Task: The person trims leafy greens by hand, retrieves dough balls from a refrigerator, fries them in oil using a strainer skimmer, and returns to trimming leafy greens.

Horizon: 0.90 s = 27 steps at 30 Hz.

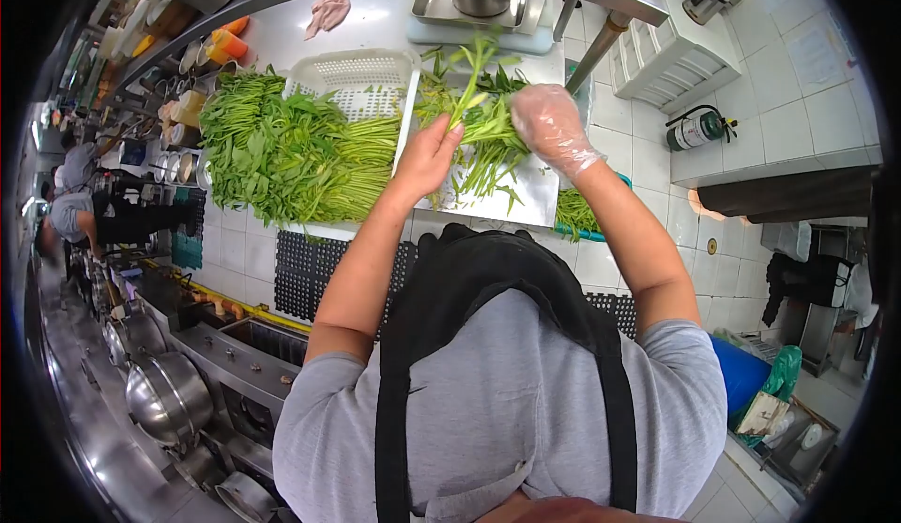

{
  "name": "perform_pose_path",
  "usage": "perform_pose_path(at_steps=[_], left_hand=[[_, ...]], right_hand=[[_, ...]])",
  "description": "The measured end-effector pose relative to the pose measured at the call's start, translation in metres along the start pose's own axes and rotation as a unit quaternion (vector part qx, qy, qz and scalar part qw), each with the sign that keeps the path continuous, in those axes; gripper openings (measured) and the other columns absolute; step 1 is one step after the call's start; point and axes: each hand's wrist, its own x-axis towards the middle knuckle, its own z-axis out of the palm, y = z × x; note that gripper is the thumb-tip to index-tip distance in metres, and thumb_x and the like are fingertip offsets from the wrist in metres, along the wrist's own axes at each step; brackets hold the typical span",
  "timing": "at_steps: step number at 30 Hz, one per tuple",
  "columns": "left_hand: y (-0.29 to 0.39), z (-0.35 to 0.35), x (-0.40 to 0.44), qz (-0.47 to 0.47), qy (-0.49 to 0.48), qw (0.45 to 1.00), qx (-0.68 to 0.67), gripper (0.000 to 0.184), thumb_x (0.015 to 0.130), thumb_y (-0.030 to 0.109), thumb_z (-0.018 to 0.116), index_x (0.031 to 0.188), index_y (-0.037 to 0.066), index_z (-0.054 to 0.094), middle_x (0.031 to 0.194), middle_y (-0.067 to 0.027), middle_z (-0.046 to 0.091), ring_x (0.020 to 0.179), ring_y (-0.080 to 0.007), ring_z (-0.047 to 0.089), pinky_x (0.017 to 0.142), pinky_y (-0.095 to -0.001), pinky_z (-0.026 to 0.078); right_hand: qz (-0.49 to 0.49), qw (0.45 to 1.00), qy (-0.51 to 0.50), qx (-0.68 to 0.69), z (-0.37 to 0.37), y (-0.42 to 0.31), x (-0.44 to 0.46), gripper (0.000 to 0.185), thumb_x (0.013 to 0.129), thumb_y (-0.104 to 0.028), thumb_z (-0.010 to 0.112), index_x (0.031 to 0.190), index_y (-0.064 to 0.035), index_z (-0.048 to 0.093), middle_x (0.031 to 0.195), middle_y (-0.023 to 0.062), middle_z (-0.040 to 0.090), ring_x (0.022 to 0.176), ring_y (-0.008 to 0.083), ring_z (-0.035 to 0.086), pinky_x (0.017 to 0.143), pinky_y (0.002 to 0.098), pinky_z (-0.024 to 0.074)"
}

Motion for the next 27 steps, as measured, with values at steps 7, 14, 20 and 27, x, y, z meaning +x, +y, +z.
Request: perform_pose_path(at_steps=[7, 14, 20, 27], left_hand=[[0.002, -0.017, -0.003, -0.035, -0.032, 0.998, 0.041, 0.044, 0.115, 0.041, 0.053, 0.098, 0.002, 0.061, 0.077, -0.0164, 0.06, 0.072, -0.0299, 0.058, 0.069, -0.0429, 0.047], [0.01, -0.025, 0.004, -0.008, -0.114, 0.993, -0.022, 0.05, 0.117, 0.045, 0.052, 0.087, 0.004, 0.053, 0.074, 0.003, 0.044, 0.072, -0.0123, 0.04, 0.066, -0.0334, 0.04], [0.01, -0.024, 0.009, 0.045, -0.128, 0.991, 0.015, 0.051, 0.115, 0.044, 0.053, 0.092, 0.0, 0.06, 0.076, -0.0137, 0.056, 0.071, -0.0262, 0.051, 0.071, -0.0427, 0.046], [0.013, -0.019, 0.009, 0.011, -0.12, 0.992, -0.042, 0.052, 0.116, 0.045, 0.052, 0.092, 0.0, 0.059, 0.073, -0.0075, 0.052, 0.072, -0.0208, 0.049, 0.069, -0.0399, 0.045]], right_hand=[[0.315, 0.87, 0.147, 0.349, -0.024, 0.011, 0.006, 0.016, 0.109, -0.014, 0.062, 0.117, -0.0026, 0.071, 0.103, 0.0183, 0.075, 0.1, 0.0357, 0.074, 0.086, 0.0432, 0.057], [-0.055, 0.988, 0.096, 0.11, -0.058, 0.009, 0.032, 0.032, 0.093, -0.007, 0.072, 0.125, -0.0081, 0.072, 0.117, 0.0128, 0.07, 0.11, 0.0351, 0.07, 0.094, 0.048, 0.0571], [-0.173, 0.985, 0.02, 0.003, -0.054, 0.001, 0.039, 0.034, 0.089, -0.01, 0.073, 0.123, -0.0113, 0.072, 0.116, 0.0094, 0.069, 0.11, 0.0323, 0.067, 0.095, 0.0463, 0.0558], [-0.038, 0.993, 0.088, 0.066, -0.021, -0.015, 0.032, 0.011, 0.095, -0.009, 0.07, 0.104, -0.004, 0.065, 0.105, 0.0147, 0.065, 0.101, 0.0373, 0.065, 0.089, 0.0492, 0.0541]])
